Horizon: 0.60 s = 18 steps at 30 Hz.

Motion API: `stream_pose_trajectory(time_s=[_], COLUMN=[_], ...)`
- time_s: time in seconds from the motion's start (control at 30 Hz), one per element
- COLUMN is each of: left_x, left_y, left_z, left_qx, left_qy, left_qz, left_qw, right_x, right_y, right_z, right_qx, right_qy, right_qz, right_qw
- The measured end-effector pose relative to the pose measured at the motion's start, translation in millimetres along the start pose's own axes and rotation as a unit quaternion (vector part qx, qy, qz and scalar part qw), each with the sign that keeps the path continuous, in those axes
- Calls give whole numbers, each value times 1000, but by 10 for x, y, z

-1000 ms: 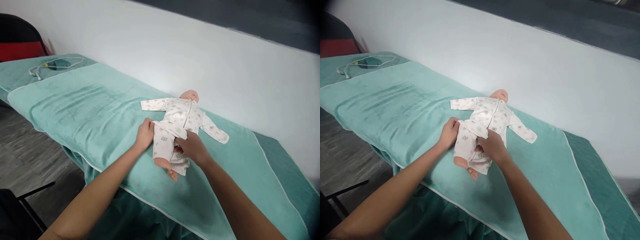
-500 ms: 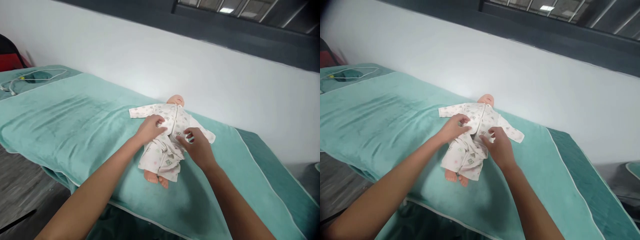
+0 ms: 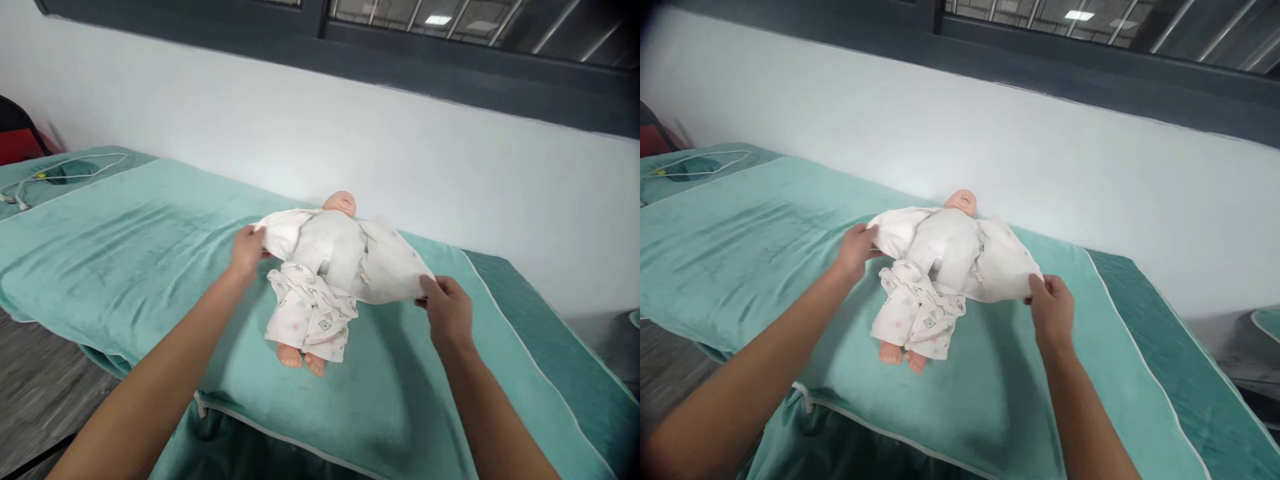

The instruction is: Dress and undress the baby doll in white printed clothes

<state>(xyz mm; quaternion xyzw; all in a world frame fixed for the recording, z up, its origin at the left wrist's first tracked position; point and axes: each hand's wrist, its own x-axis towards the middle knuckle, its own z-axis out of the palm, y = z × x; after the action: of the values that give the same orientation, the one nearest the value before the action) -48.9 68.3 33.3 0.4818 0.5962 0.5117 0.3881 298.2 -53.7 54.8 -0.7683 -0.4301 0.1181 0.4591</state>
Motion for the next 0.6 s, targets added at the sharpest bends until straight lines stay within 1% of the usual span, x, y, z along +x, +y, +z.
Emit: stream_pose_trajectory(time_s=[0.03,0.07,0.1,0.13,0.17,0.2,0.23,0.27,0.3,0.33,0.37,0.4,0.43,0.47,0.53,0.6], left_x=[59,91,93,66,16,-54,-133,-216,-294,-362,-416,-454,-479,-493,-507,-523], left_y=[-117,-222,-305,-357,-376,-360,-314,-245,-161,-74,10,83,142,187,243,280], left_z=[-96,-172,-223,-245,-241,-217,-181,-144,-116,-101,-103,-120,-148,-180,-228,-228], left_qx=[-11,-1,7,20,33,42,44,44,41,41,49,61,74,87,110,157], left_qy=[27,38,50,65,71,60,22,-39,-123,-205,-267,-314,-347,-371,-400,-397], left_qz=[-42,-55,-61,-52,-26,6,38,70,90,106,121,134,144,148,150,181], left_qw=[999,998,997,996,997,997,998,996,987,972,955,938,924,912,897,886], right_x=[40,49,26,-26,-103,-194,-292,-386,-468,-534,-581,-610,-623,-624,-605,-578], right_y=[168,301,386,417,392,317,203,67,-76,-211,-324,-412,-472,-508,-537,-554], right_z=[-113,-193,-234,-235,-199,-133,-46,51,147,235,309,366,404,427,436,423], right_qx=[-62,-135,-177,-190,-176,-138,-86,-43,-5,22,31,29,18,1,-39,-74], right_qy=[-5,-28,-13,-11,-21,-41,-83,-130,-170,-214,-275,-319,-346,-358,-353,-354], right_qz=[22,29,17,-7,-37,-67,-85,-105,-138,-184,-231,-274,-310,-336,-359,-347], right_qw=[998,990,984,982,983,987,989,985,976,959,933,907,885,871,863,865])
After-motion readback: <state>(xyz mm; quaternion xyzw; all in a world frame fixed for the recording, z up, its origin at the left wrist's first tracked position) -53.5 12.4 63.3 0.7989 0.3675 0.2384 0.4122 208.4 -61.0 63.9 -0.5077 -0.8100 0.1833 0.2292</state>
